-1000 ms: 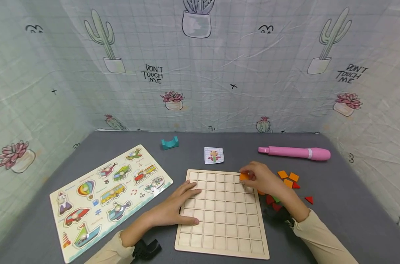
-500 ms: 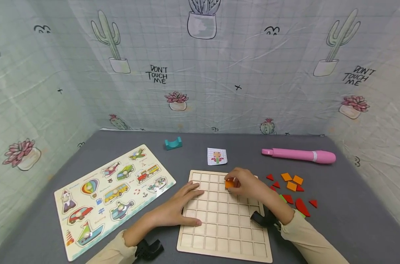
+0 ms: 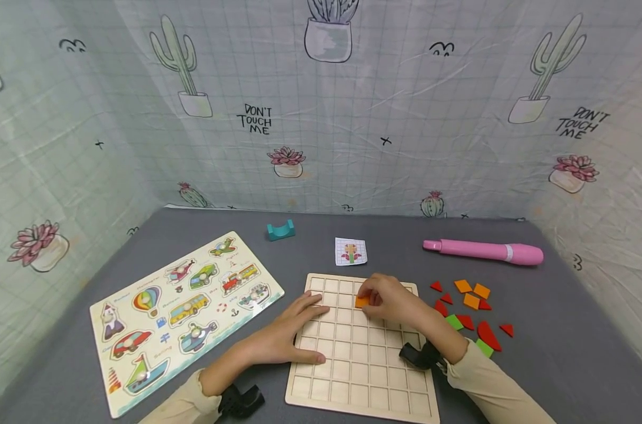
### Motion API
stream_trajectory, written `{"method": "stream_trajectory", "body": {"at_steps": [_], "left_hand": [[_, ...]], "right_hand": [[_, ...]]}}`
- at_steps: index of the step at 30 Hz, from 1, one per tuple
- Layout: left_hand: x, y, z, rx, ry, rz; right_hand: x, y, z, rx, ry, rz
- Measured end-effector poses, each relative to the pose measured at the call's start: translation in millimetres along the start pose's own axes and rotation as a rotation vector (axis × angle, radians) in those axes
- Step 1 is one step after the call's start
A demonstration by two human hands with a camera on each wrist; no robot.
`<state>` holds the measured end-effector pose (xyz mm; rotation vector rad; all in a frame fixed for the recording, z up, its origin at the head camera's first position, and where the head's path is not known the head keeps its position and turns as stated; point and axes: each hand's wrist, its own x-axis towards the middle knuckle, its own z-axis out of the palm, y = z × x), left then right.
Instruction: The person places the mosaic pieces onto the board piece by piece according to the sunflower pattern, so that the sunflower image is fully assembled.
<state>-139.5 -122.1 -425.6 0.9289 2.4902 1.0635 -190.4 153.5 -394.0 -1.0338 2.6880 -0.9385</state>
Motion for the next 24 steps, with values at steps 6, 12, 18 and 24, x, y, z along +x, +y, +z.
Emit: {"method": "stream_trajectory", "body": {"at_steps": [6,12,18,24], "left_hand": [[1.1,0.4,-0.4,0.01,-0.001,0.001],[1.9,1.0,-1.5,0.013,-0.004,0.002],[2.0,1.5,-3.2,0.014,0.003,0.002],[-0.3,0.4,-2.0,0.006,-0.007,-0.008]], "right_hand": [[-1.0,-0.1,0.0,0.013,-0.006,0.006],[-1.7,0.3,-1.5,0.017,-0.015,0.03],[-0.4,0.7,-1.4,-0.002,0.019,-0.006],[-3.8,4.1,-3.4,-0.01,0.039,-0.004]]}}
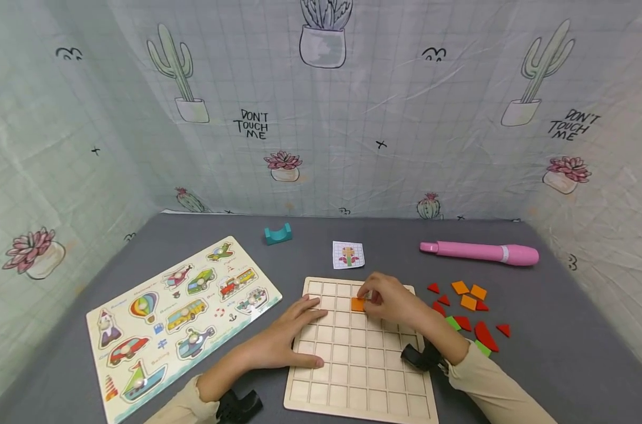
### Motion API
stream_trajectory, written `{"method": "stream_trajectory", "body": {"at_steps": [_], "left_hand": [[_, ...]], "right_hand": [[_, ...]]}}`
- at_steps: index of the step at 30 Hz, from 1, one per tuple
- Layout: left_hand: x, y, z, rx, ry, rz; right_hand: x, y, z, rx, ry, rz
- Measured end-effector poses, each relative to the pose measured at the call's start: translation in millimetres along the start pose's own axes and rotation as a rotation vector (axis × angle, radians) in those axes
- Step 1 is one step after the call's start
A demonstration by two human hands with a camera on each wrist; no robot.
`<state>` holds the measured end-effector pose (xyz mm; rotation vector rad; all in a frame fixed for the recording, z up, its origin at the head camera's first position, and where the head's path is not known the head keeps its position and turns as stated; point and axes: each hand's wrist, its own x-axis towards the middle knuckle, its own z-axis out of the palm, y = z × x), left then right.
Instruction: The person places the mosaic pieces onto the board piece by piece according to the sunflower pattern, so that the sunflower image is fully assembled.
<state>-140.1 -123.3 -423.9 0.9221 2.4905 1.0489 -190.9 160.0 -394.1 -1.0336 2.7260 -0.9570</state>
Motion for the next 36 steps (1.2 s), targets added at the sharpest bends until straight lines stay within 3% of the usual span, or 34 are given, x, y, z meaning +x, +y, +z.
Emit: {"method": "stream_trajectory", "body": {"at_steps": [17,26,36], "left_hand": [[0.0,-3.6,1.6,-0.004,0.014,0.006],[0.9,-2.0,1.5,-0.004,0.012,0.014],[-0.7,-2.6,1.6,-0.016,0.002,0.004]], "right_hand": [[-33.1,21.7,-39.0,-0.032,0.078,0.113],[-49.6,40.5,-51.9,-0.072,0.135,0.151],[-57.8,57.0,-61.7,-0.081,0.138,0.239]]}}
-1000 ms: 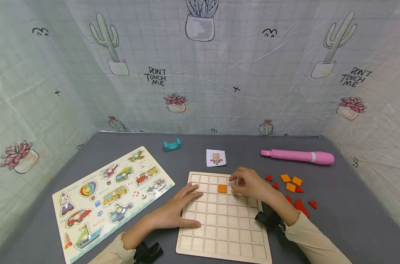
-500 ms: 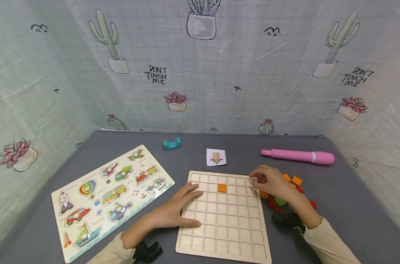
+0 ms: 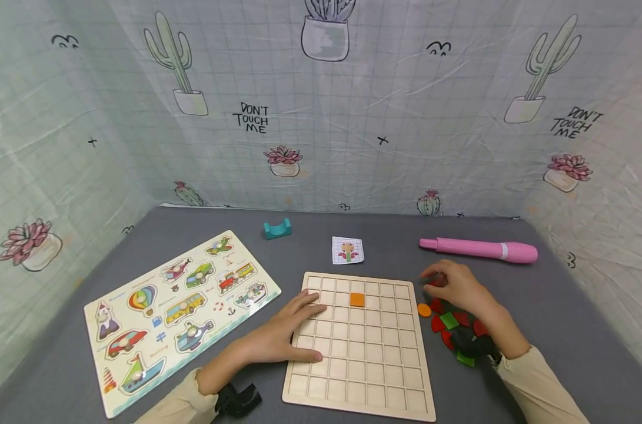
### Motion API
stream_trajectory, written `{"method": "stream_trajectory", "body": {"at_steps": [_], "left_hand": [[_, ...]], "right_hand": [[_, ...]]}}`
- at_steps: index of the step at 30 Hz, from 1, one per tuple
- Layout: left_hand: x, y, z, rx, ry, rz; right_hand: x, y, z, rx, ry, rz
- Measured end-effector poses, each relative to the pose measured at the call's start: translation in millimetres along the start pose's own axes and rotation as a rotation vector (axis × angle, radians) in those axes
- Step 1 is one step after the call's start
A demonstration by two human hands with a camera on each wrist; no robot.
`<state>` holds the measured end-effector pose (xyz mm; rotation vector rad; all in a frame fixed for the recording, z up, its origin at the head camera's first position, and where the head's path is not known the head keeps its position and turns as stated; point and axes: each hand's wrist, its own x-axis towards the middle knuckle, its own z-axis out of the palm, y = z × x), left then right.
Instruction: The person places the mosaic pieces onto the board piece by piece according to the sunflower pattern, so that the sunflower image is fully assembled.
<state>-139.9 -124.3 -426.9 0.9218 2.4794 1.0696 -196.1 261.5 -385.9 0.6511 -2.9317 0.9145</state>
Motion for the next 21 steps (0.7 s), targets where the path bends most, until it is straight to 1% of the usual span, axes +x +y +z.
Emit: {"method": "stream_trajectory", "body": {"at_steps": [7,12,17,21], "left_hand": [[0.4,-0.4,-0.6,0.011,-0.006,-0.002],[0.1,0.4,-1.1,0.005,-0.01,-0.008],[-0.1,0.3,-1.0,0.013,-0.006,-0.002],[-0.1,-0.2,-0.5,0.011,-0.002,0.001]], "right_hand": [[0.2,8.5,-2.9,-0.028,-0.027,0.049],[0.5,9.5,-0.7,-0.031,-0.054,0.077],[0.7,8.4,1.7,-0.046,-0.046,0.069],[0.5,7.9,3.1,-0.055,-0.032,0.044]]}}
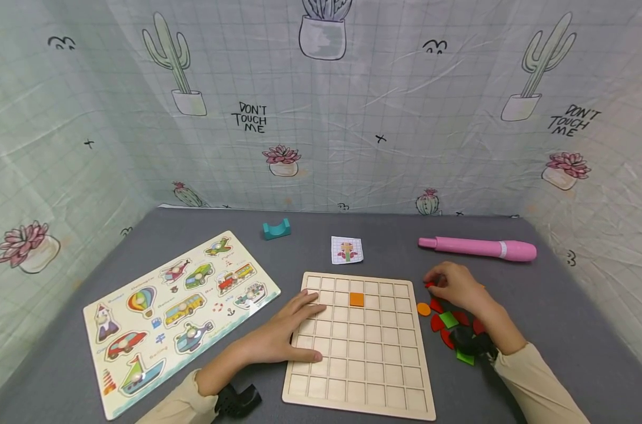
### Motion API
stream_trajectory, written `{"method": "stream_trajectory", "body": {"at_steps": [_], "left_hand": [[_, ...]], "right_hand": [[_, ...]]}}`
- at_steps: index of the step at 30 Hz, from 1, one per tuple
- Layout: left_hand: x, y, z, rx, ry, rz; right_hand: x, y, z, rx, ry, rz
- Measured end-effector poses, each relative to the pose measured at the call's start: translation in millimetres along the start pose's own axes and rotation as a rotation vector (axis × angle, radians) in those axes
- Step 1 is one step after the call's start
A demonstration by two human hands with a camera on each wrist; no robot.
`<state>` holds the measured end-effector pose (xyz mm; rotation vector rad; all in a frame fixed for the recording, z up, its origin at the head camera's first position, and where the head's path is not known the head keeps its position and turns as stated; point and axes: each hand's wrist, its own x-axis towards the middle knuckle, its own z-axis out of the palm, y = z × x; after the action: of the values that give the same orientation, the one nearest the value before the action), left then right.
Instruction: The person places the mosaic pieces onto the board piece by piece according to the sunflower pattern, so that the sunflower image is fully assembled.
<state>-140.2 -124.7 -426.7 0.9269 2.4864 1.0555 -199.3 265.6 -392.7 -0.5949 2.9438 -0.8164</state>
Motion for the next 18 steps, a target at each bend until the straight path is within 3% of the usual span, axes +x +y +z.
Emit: {"method": "stream_trajectory", "body": {"at_steps": [18], "left_hand": [[-0.2,-0.4,0.0,0.006,0.0,0.004]], "right_hand": [[-0.3,-16.8,6.7,0.003,0.025,-0.07]]}}
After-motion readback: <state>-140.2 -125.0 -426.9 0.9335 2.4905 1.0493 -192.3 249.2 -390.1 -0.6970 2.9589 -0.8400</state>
